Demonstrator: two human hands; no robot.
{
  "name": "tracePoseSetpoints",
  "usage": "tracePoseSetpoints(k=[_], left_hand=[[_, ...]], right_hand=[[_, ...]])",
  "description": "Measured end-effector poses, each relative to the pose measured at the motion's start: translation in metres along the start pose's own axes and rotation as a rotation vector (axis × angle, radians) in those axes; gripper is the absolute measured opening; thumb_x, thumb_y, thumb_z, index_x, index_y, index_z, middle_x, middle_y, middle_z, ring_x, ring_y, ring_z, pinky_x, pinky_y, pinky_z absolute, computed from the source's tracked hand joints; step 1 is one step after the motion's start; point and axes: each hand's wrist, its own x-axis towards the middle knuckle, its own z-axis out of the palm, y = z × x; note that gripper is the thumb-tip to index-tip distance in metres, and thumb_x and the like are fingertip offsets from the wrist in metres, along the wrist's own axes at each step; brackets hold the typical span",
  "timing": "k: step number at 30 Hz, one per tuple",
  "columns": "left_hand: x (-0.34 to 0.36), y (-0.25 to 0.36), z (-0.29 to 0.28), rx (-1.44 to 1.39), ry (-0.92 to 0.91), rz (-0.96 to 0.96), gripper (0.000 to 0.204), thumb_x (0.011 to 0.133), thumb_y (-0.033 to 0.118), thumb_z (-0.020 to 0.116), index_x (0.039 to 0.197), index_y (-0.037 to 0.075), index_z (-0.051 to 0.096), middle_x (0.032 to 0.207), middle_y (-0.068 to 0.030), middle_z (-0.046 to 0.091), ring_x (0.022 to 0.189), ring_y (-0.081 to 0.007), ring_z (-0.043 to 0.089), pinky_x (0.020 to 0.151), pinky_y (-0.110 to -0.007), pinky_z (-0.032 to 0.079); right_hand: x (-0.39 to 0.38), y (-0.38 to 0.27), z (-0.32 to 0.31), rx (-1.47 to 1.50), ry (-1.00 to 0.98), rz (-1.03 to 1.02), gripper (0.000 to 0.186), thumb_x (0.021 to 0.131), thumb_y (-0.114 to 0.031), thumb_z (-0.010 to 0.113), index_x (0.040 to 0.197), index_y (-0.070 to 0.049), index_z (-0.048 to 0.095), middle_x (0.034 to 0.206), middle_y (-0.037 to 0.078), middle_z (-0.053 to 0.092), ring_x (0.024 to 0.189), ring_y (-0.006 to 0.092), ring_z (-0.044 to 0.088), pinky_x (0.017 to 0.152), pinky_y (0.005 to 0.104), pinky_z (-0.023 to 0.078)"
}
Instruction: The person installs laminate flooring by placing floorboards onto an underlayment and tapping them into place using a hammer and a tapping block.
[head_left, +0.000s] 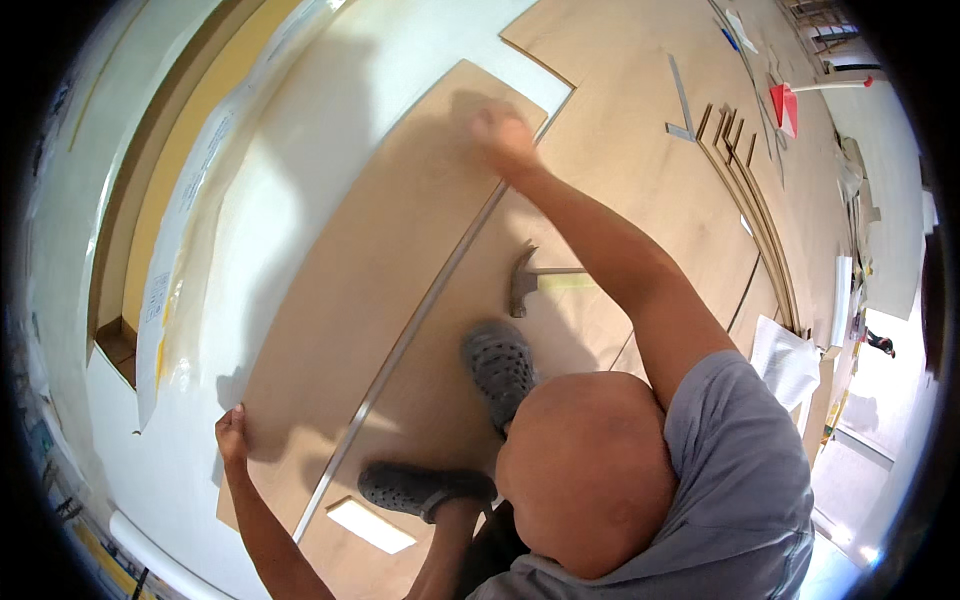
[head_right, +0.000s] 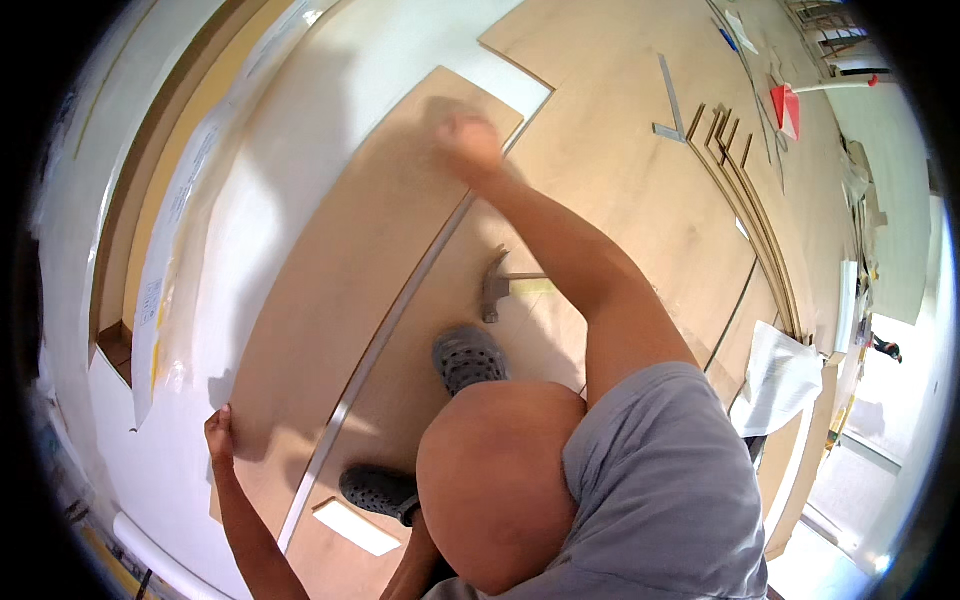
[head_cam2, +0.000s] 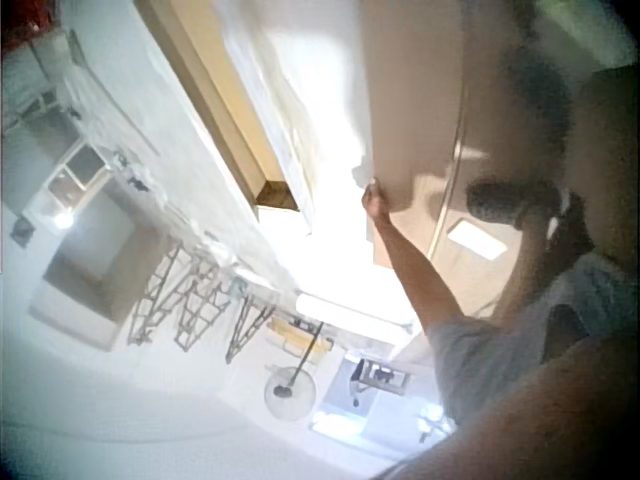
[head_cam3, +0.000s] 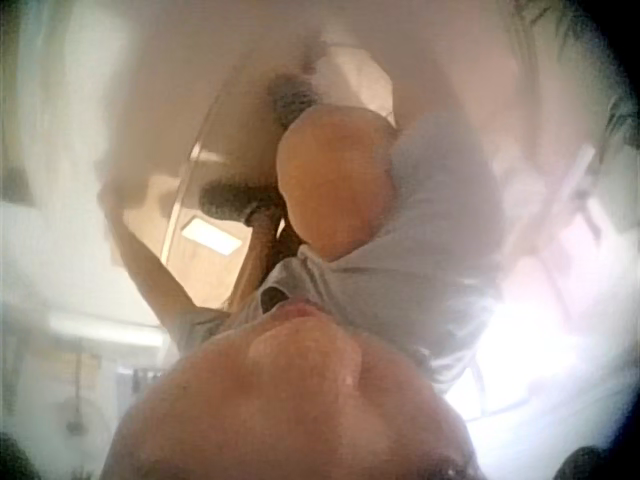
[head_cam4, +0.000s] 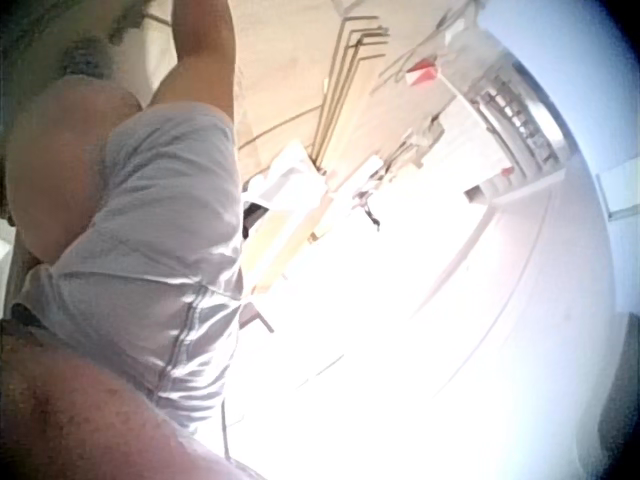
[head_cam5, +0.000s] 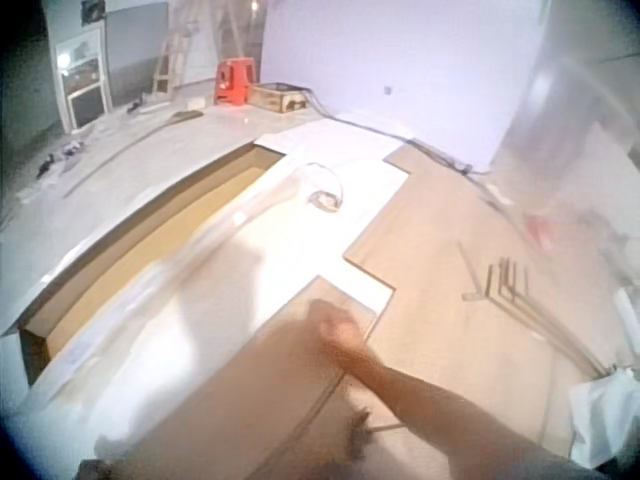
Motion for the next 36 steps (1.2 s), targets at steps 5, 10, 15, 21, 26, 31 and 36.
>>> tracePoseSetpoints(k=[5, 10, 15, 21, 26, 31, 36], left_hand=[[0.012, -0.008, -0.006, 0.128, -0.029, -0.059, 0.053, 0.098, 0.048, 0.066, 0.096, -0.005, 0.074, 0.084, -0.0025, 0.066, 0.080, -0.0136, 0.054, 0.077, -0.032, 0.047], [0.014, -0.007, 0.000, 0.074, -0.099, -0.122, 0.055, 0.099, 0.049, 0.062, 0.094, -0.005, 0.073, 0.084, -0.0026, 0.065, 0.080, -0.0139, 0.053, 0.077, -0.032, 0.047], [0.013, -0.003, 0.000, 0.190, -0.102, -0.105, 0.056, 0.100, 0.049, 0.060, 0.096, -0.005, 0.074, 0.084, -0.0023, 0.065, 0.080, -0.0132, 0.053, 0.077, -0.032, 0.046], [0.012, -0.002, 0.007, 0.133, -0.079, -0.134, 0.061, 0.098, 0.055, 0.061, 0.099, -0.005, 0.074, 0.079, 0.0006, 0.063, 0.077, -0.0111, 0.050, 0.073, -0.031, 0.044], [0.013, -0.004, 0.008, 0.202, -0.103, -0.169, 0.063, 0.098, 0.056, 0.060, 0.099, -0.005, 0.075, 0.079, 0.0009, 0.064, 0.077, -0.0105, 0.052, 0.073, -0.031, 0.045], [0.014, -0.012, 0.012, 0.213, -0.065, -0.095, 0.062, 0.098, 0.056, 0.060, 0.100, -0.004, 0.075, 0.078, 0.0014, 0.063, 0.076, -0.0112, 0.050, 0.070, -0.032, 0.044], [0.015, -0.024, 0.012, 0.162, -0.056, -0.111, 0.057, 0.099, 0.052, 0.059, 0.091, -0.003, 0.072, 0.072, 0.0022, 0.055, 0.073, -0.0119, 0.046, 0.067, -0.035, 0.042]], right_hand=[[0.015, 0.093, -0.050, 0.163, 0.211, 0.516, 0.027, 0.094, -0.023, 0.060, 0.100, 0.000, 0.073, 0.089, 0.018, 0.074, 0.081, 0.0283, 0.072, 0.074, 0.0408, 0.057], [0.035, 0.116, -0.060, 0.989, -0.067, 0.715, 0.016, 0.092, -0.010, 0.063, 0.091, 0.005, 0.068, 0.085, 0.012, 0.069, 0.076, 0.0223, 0.070, 0.067, 0.0334, 0.062], [0.049, 0.107, -0.068, 0.905, -0.072, 0.830, 0.014, 0.094, -0.007, 0.062, 0.092, 0.007, 0.066, 0.086, 0.014, 0.070, 0.070, 0.0228, 0.070, 0.062, 0.0315, 0.064], [0.058, 0.115, -0.081, 0.830, -0.221, 0.835, 0.015, 0.093, -0.007, 0.062, 0.093, 0.007, 0.066, 0.088, 0.016, 0.071, 0.073, 0.0254, 0.074, 0.065, 0.0314, 0.065], [0.066, 0.120, -0.087, 0.782, -0.305, 0.856, 0.016, 0.091, -0.008, 0.066, 0.094, 0.007, 0.066, 0.089, 0.018, 0.073, 0.081, 0.0266, 0.076, 0.066, 0.0317, 0.066], [0.075, 0.110, -0.082, 0.621, -0.286, 0.877, 0.015, 0.090, -0.006, 0.064, 0.094, 0.008, 0.067, 0.087, 0.019, 0.074, 0.075, 0.0265, 0.076, 0.061, 0.0333, 0.066], [0.075, 0.130, -0.084, 0.624, -0.146, 0.868, 0.016, 0.091, -0.006, 0.063, 0.096, 0.009, 0.066, 0.087, 0.019, 0.072, 0.075, 0.0304, 0.076, 0.063, 0.0360, 0.067]])
